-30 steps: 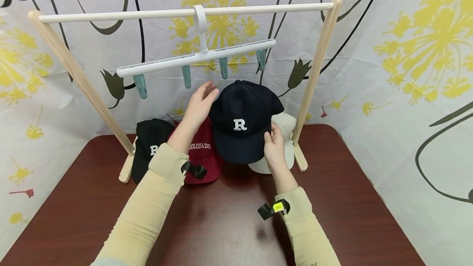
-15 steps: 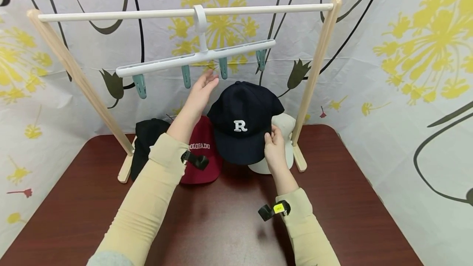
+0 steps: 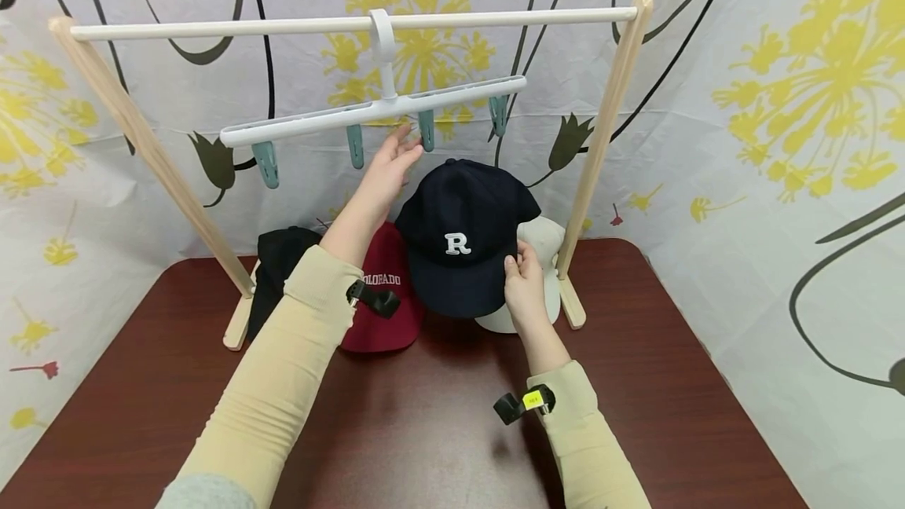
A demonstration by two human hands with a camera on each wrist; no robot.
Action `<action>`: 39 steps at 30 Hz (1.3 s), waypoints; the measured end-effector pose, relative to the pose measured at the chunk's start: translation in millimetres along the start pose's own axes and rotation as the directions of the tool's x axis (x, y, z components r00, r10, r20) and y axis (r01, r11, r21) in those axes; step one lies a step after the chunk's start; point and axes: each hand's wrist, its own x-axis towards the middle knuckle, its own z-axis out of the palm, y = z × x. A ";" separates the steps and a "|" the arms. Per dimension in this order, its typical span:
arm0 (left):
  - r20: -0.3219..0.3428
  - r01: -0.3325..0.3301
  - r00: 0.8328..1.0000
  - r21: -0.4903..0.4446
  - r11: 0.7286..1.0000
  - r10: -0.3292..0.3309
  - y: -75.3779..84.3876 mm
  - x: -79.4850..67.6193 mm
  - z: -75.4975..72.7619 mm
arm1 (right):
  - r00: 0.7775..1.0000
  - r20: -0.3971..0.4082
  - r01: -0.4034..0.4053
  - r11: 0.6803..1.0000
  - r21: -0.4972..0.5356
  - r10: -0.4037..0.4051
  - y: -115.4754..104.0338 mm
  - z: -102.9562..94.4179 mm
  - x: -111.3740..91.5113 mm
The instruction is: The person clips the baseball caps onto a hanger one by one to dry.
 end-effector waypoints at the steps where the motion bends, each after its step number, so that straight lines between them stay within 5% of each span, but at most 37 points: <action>1: -0.003 0.000 1.000 0.002 1.000 0.000 0.0 -0.1 0.0 | 1.000 -0.003 0.001 1.000 -0.002 -0.001 0.5 -0.6 0.3; 26: -0.037 -0.112 0.992 0.121 0.986 0.117 -0.4 -3.7 0.9 | 1.000 -0.011 0.003 1.000 0.013 -0.003 4.1 -4.8 -4.2; 39: 0.002 -0.033 0.999 0.141 0.990 0.033 15.6 0.0 3.9 | 1.000 0.007 0.000 1.000 0.007 0.000 5.8 -7.7 -6.8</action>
